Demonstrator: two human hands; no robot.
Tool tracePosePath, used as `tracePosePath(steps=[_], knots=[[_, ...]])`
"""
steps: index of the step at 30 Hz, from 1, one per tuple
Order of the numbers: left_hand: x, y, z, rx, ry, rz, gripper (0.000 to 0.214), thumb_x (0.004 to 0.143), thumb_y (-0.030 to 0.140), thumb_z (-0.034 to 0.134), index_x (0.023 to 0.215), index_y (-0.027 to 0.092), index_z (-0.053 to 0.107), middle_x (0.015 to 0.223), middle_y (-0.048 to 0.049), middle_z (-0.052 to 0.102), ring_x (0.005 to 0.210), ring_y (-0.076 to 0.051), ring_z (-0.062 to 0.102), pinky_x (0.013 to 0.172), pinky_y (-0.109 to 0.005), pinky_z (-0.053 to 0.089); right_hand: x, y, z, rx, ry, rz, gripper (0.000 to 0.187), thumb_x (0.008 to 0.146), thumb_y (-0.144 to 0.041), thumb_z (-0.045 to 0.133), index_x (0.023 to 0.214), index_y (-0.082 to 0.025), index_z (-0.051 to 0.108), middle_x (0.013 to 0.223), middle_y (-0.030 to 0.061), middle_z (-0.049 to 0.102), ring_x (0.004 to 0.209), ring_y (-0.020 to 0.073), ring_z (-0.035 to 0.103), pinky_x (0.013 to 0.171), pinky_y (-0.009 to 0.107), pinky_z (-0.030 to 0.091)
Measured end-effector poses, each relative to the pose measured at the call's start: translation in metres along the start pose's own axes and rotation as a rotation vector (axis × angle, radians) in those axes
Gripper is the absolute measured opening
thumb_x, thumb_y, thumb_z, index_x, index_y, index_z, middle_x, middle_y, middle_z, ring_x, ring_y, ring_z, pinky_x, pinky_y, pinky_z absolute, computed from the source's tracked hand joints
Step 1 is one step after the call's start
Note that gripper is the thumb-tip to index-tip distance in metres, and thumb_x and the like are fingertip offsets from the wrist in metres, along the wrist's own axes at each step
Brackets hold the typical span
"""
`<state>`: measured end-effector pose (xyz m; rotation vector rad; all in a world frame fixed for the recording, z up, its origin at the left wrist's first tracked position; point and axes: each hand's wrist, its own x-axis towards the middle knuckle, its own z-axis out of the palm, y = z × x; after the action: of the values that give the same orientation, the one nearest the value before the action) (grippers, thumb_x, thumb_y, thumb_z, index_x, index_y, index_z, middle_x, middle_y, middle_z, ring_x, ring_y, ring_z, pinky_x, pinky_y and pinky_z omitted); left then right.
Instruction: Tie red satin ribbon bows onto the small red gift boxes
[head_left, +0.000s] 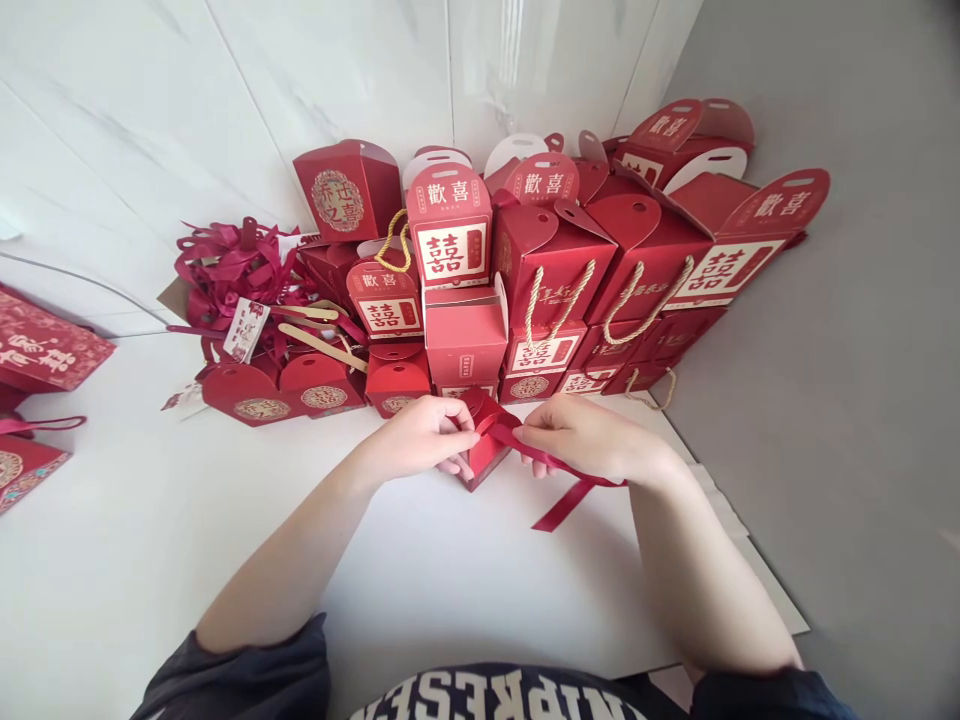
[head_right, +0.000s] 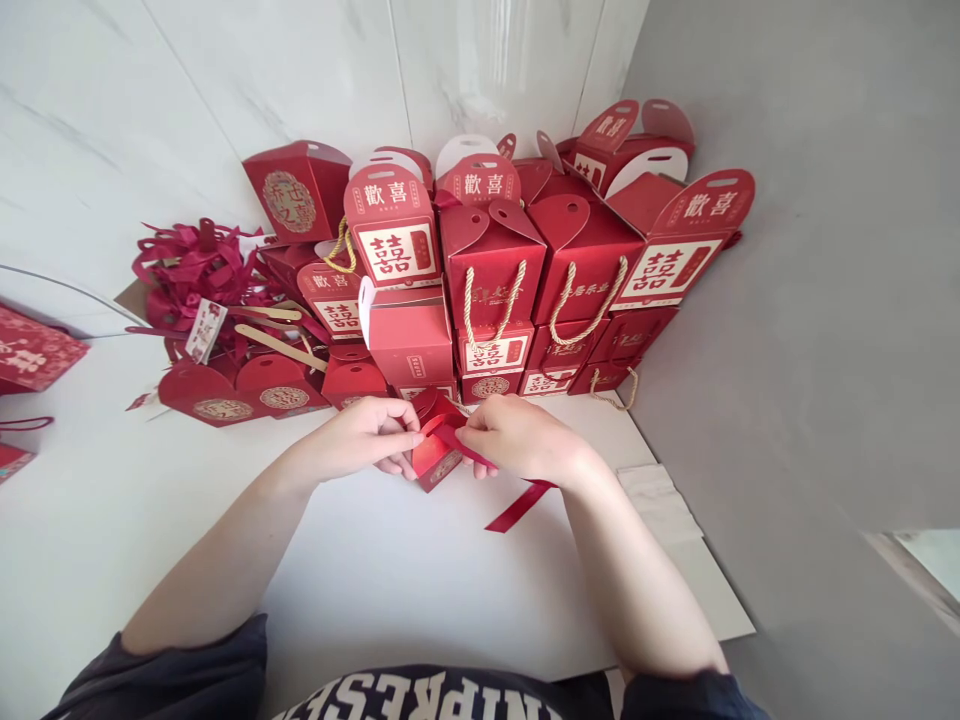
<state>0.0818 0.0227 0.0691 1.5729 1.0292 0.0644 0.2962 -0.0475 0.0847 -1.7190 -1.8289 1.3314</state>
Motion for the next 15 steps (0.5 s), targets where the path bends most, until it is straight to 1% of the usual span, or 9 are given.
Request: tracePosePath(steps=[4, 7, 10, 13, 15], knots=[[0.001, -0.001, 0.001, -0.043, 0.032, 0.0, 0.011, 0.09, 0.028, 0.052, 0.095, 0.019, 0.052, 0.075, -0.004, 0.073, 0.073, -0.021, 0.076, 0.066, -0.029, 0.06, 0.008, 0.003, 0.006, 0.059, -0.028, -0.053, 0.036, 0.092, -0.038, 0.048, 0.069, -0.019, 0.069, 0.068, 0.0028, 0.073, 0.065, 0.0175, 0.067, 0.063, 0.027, 0.047], [0.0, -0.003, 0.002, -0.021, -0.004, 0.013, 0.016, 0.089, 0.028, 0.054, 0.102, 0.02, 0.053, 0.077, -0.0046, 0.074, 0.073, -0.021, 0.076, 0.066, -0.029, 0.061, 0.012, 0.004, 0.008, 0.065, -0.037, -0.066, 0.038, 0.092, -0.039, 0.047, 0.067, -0.019, 0.067, 0.068, 0.0024, 0.073, 0.065, 0.0171, 0.068, 0.065, 0.027, 0.048], [-0.002, -0.005, 0.003, 0.055, -0.043, 0.051, 0.023, 0.086, 0.026, 0.056, 0.109, 0.021, 0.055, 0.075, -0.0036, 0.074, 0.068, -0.02, 0.075, 0.062, -0.027, 0.061, 0.012, 0.003, 0.009, 0.03, -0.04, -0.034, 0.04, 0.091, -0.041, 0.048, 0.064, -0.019, 0.066, 0.068, 0.0021, 0.073, 0.064, 0.0164, 0.068, 0.064, 0.026, 0.048], [-0.004, -0.007, 0.002, 0.128, -0.038, 0.074, 0.029, 0.084, 0.022, 0.053, 0.113, 0.022, 0.056, 0.064, 0.0, 0.069, 0.055, -0.019, 0.071, 0.051, -0.024, 0.058, 0.008, 0.002, 0.007, -0.035, -0.035, 0.032, 0.042, 0.09, -0.043, 0.049, 0.059, -0.019, 0.065, 0.064, 0.0023, 0.072, 0.059, 0.016, 0.066, 0.058, 0.026, 0.045], [-0.004, -0.007, 0.002, 0.139, -0.045, 0.068, 0.032, 0.084, 0.02, 0.051, 0.115, 0.022, 0.057, 0.063, 0.0009, 0.067, 0.052, -0.018, 0.07, 0.049, -0.024, 0.057, 0.007, 0.002, 0.006, -0.054, -0.02, 0.051, 0.042, 0.09, -0.042, 0.049, 0.059, -0.019, 0.065, 0.063, 0.0022, 0.072, 0.058, 0.0159, 0.065, 0.057, 0.026, 0.044]])
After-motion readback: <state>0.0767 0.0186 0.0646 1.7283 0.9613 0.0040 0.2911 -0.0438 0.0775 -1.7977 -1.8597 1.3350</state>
